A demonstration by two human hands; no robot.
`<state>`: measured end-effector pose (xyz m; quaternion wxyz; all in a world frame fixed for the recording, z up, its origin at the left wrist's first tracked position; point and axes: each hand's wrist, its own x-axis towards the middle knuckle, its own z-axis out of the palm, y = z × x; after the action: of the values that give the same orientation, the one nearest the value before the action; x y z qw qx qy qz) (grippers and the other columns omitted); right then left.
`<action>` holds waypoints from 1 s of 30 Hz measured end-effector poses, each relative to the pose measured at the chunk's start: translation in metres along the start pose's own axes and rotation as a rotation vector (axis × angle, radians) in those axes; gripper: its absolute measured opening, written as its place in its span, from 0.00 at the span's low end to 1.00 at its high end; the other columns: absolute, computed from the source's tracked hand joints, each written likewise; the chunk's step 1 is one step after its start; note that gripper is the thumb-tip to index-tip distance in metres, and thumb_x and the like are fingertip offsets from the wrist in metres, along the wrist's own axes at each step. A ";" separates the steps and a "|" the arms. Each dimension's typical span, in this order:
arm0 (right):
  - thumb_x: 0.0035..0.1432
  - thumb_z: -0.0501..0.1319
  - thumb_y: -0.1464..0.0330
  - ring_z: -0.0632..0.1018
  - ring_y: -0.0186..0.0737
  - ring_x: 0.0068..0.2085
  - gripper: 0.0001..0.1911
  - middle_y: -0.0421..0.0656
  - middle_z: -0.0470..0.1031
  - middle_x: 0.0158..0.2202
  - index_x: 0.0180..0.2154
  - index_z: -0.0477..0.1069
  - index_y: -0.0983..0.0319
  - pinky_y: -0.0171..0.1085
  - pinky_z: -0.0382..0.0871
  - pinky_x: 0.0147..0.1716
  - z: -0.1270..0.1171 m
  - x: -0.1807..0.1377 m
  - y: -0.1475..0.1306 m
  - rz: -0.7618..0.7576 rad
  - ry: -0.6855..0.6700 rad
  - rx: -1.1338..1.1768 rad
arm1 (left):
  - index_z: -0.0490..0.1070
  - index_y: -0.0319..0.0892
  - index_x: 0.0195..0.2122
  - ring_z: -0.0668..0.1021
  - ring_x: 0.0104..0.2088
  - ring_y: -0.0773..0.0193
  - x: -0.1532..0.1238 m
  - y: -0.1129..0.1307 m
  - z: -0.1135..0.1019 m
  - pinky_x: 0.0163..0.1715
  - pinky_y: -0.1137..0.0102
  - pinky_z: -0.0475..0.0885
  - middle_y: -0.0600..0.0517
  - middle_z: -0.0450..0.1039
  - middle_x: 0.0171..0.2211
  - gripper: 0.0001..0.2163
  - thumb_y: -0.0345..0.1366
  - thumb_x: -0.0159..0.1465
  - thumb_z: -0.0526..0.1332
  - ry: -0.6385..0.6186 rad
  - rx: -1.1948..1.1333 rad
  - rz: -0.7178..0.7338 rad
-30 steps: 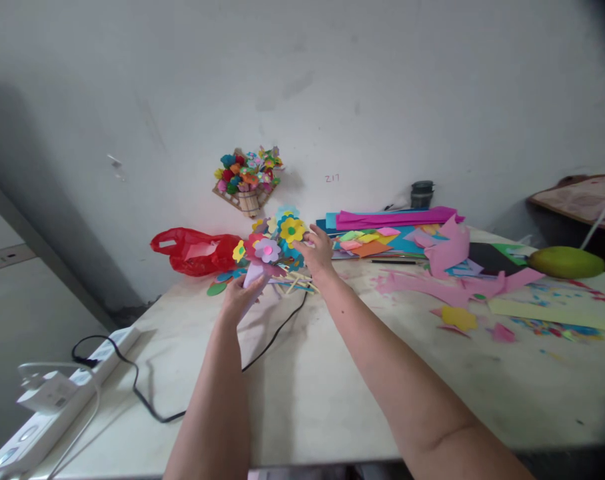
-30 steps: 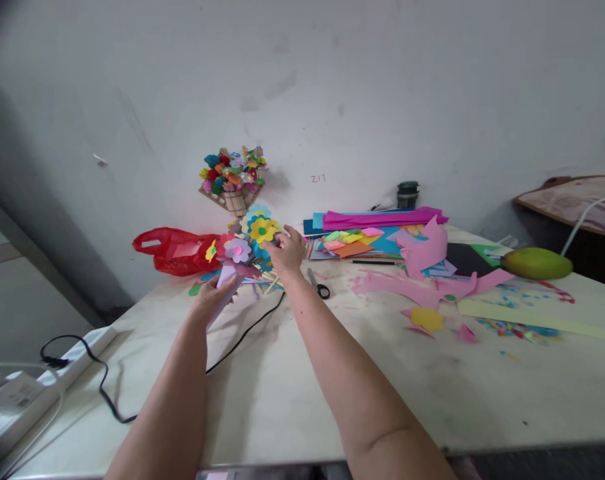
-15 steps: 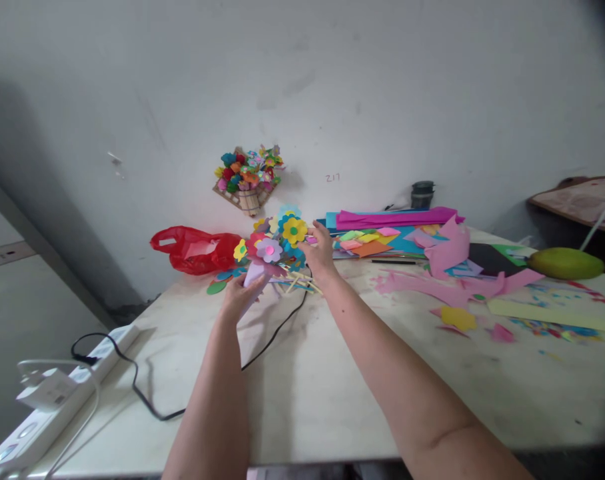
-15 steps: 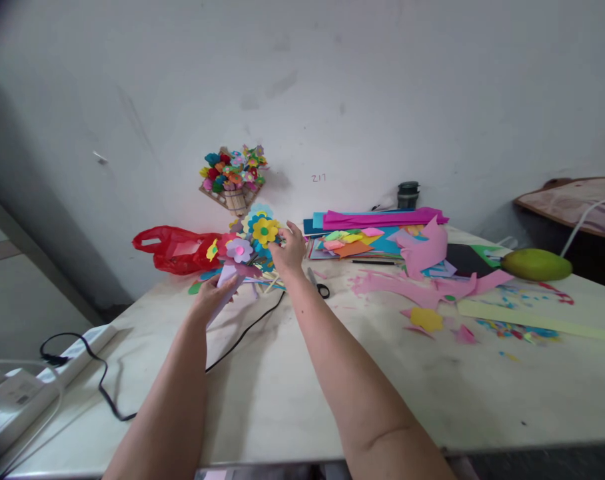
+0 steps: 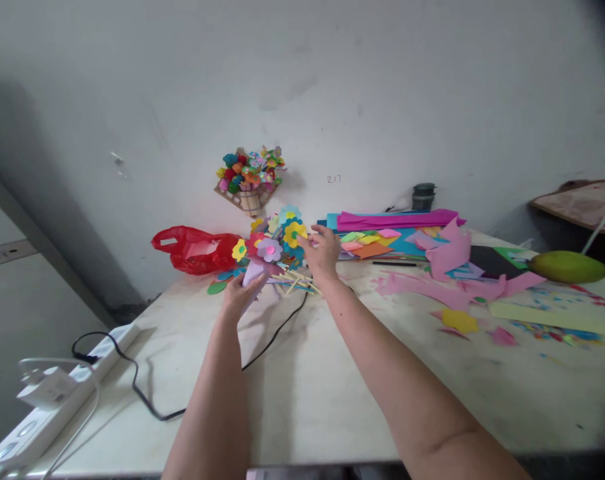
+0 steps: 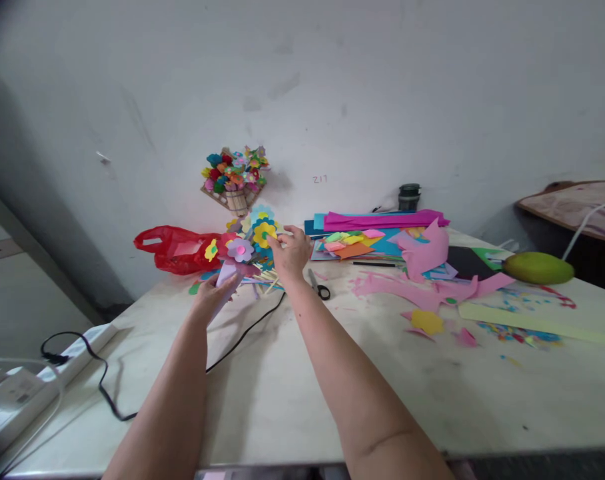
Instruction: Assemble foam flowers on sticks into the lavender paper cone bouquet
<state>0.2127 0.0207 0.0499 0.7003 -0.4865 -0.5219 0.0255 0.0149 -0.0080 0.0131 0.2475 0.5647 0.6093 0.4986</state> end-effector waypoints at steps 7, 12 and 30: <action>0.50 0.63 0.62 0.69 0.33 0.28 0.12 0.38 0.71 0.25 0.21 0.71 0.61 0.33 0.59 0.29 -0.001 -0.001 -0.006 0.080 -0.180 0.106 | 0.73 0.35 0.36 0.71 0.22 0.66 0.003 -0.004 0.001 0.20 0.73 0.68 0.48 0.72 0.25 0.26 0.54 0.47 0.65 -0.012 -0.033 -0.003; 0.48 0.63 0.62 0.69 0.32 0.25 0.11 0.35 0.68 0.20 0.22 0.69 0.62 0.31 0.61 0.28 0.003 0.002 -0.010 0.149 -0.293 0.308 | 0.73 0.35 0.36 0.72 0.23 0.66 0.001 -0.003 0.000 0.20 0.73 0.69 0.48 0.71 0.25 0.26 0.54 0.47 0.65 -0.038 -0.038 0.011; 0.46 0.63 0.66 0.77 0.40 0.38 0.09 0.40 0.78 0.34 0.34 0.72 0.59 0.36 0.70 0.37 -0.002 0.010 -0.010 0.132 -0.371 0.301 | 0.73 0.36 0.37 0.71 0.22 0.66 -0.001 0.000 0.001 0.21 0.71 0.68 0.49 0.72 0.24 0.27 0.56 0.47 0.64 -0.092 -0.034 0.020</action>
<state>0.2142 0.0200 0.0638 0.6540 -0.3966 -0.5989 0.2374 0.0154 -0.0083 0.0123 0.2798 0.5887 0.5832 0.4847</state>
